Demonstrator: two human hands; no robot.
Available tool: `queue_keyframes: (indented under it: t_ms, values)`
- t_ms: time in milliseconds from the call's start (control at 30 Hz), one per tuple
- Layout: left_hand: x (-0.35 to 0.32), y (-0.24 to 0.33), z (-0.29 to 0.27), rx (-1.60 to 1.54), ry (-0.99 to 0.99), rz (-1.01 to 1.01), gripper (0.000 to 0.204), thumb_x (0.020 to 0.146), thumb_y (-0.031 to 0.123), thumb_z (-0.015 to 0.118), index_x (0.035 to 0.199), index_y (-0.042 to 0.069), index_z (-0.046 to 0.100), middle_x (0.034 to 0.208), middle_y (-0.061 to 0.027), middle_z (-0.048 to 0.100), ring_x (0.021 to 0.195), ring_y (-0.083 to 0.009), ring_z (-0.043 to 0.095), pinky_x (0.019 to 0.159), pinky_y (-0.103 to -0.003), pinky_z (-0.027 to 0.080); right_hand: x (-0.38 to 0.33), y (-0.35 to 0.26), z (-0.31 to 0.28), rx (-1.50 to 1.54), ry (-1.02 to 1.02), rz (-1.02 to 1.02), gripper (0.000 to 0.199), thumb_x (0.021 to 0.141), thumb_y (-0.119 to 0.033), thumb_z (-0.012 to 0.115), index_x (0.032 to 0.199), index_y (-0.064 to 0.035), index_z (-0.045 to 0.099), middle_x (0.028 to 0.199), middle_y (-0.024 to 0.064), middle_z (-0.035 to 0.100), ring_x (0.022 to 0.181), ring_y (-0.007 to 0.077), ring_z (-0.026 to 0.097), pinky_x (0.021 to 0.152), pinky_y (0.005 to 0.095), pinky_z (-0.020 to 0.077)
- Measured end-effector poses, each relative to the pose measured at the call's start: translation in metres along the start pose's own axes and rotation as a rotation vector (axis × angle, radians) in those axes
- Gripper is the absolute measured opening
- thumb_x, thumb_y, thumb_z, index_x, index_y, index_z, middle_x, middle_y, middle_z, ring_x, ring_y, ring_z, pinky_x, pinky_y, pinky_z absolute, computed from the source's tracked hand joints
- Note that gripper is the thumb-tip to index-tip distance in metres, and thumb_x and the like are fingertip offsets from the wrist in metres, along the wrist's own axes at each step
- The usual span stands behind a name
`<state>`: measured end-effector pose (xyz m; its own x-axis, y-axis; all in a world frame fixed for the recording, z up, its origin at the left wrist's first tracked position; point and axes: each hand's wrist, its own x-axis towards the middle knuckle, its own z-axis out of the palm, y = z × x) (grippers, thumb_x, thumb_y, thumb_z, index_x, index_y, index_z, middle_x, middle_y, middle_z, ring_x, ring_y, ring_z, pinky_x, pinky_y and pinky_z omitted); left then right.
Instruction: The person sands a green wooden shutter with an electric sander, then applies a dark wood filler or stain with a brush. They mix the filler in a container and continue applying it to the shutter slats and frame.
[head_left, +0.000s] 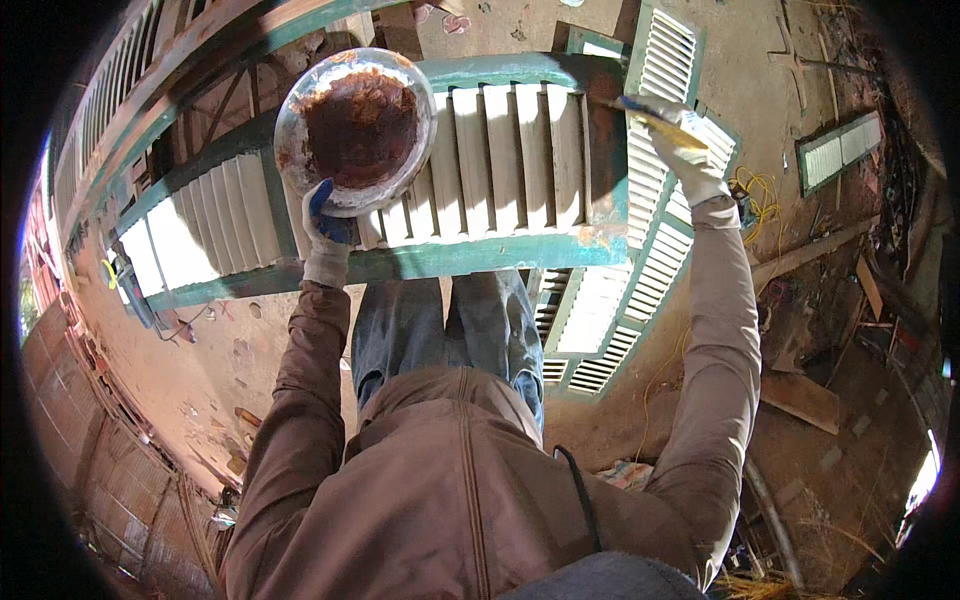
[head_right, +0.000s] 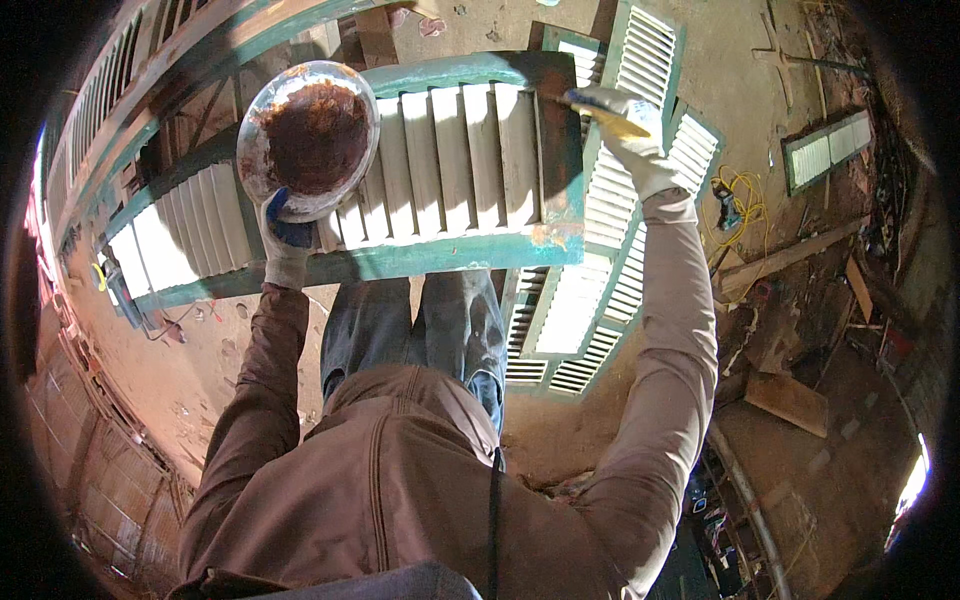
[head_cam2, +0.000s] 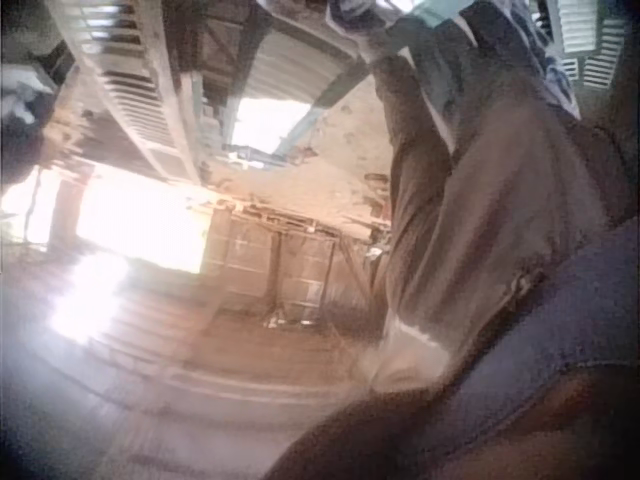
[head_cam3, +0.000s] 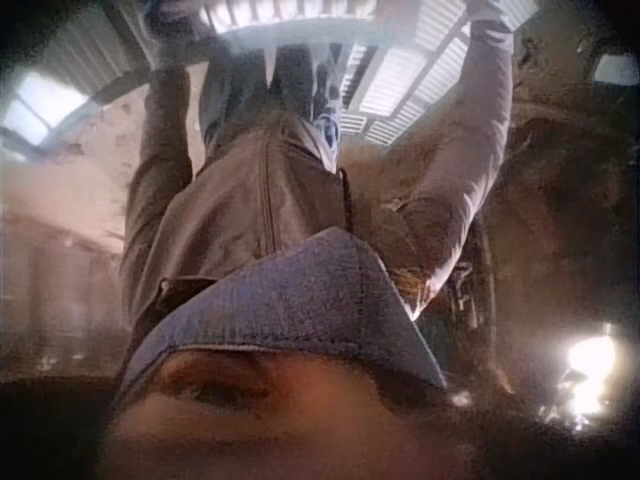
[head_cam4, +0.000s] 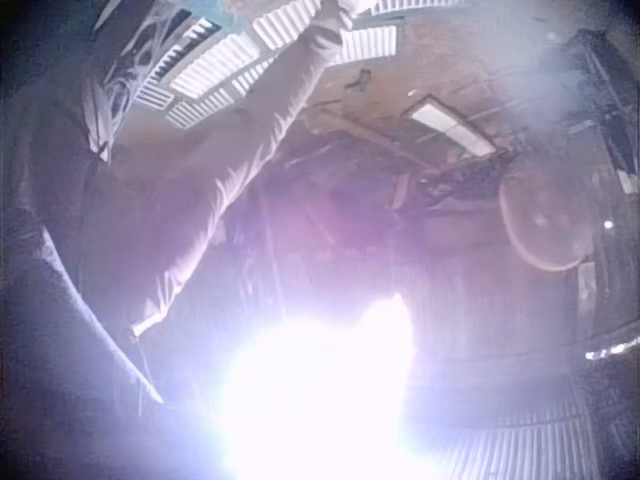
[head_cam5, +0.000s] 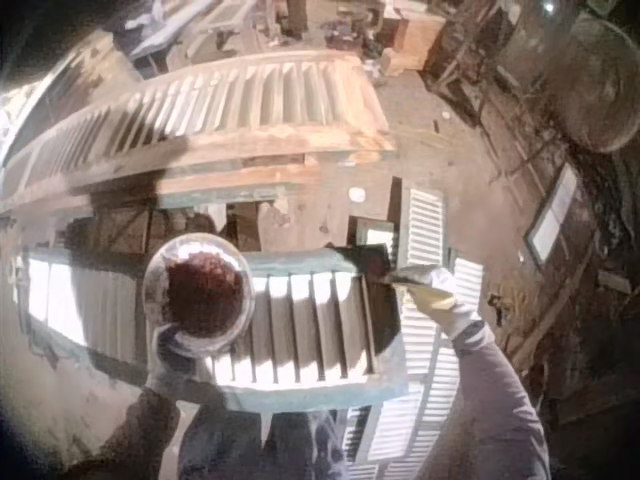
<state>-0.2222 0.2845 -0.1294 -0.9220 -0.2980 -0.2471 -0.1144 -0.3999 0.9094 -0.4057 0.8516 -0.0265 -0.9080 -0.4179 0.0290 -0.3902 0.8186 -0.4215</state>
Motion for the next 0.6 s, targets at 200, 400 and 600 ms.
queue_keyframes:
  t_ms: [200, 400, 600]
  values:
    - [-0.005, 0.004, 0.004, -0.006, -0.062, 0.013, 0.043, 0.104, 0.034, 0.056, 0.135, 0.005, 0.057, 0.136, -0.0108, 0.058, 0.123, -0.0269, 0.058, 0.108, -0.045, 0.049, 0.004, -0.005, 0.011, 0.357, -0.200, 0.470, 0.027, 0.103, -0.026, 0.059, 0.125, -0.0131, 0.067, 0.112, 0.0004, 0.071, 0.101, 0.0176, 0.067, 0.091, 0.0298, 0.0556]
    - [-0.006, 0.004, 0.008, 0.172, -0.046, 0.110, 0.041, 0.104, 0.032, 0.056, 0.135, 0.006, 0.056, 0.136, -0.0110, 0.057, 0.123, -0.0259, 0.058, 0.108, -0.044, 0.049, -0.009, 0.005, 0.011, 0.224, -0.016, -0.136, 0.029, 0.092, -0.008, 0.068, 0.120, -0.0162, 0.071, 0.116, 0.0065, 0.073, 0.099, 0.0214, 0.069, 0.089, 0.0328, 0.0562]
    - [-0.002, 0.011, 0.015, -0.023, -0.054, -0.003, 0.040, 0.105, 0.032, 0.055, 0.135, 0.006, 0.056, 0.134, -0.0107, 0.057, 0.125, -0.0261, 0.057, 0.108, -0.044, 0.050, 0.005, 0.010, 0.022, 0.119, -0.073, 0.197, 0.029, 0.103, -0.028, 0.060, 0.129, -0.0164, 0.067, 0.116, 0.0042, 0.073, 0.091, 0.0177, 0.070, 0.074, 0.0324, 0.0588]
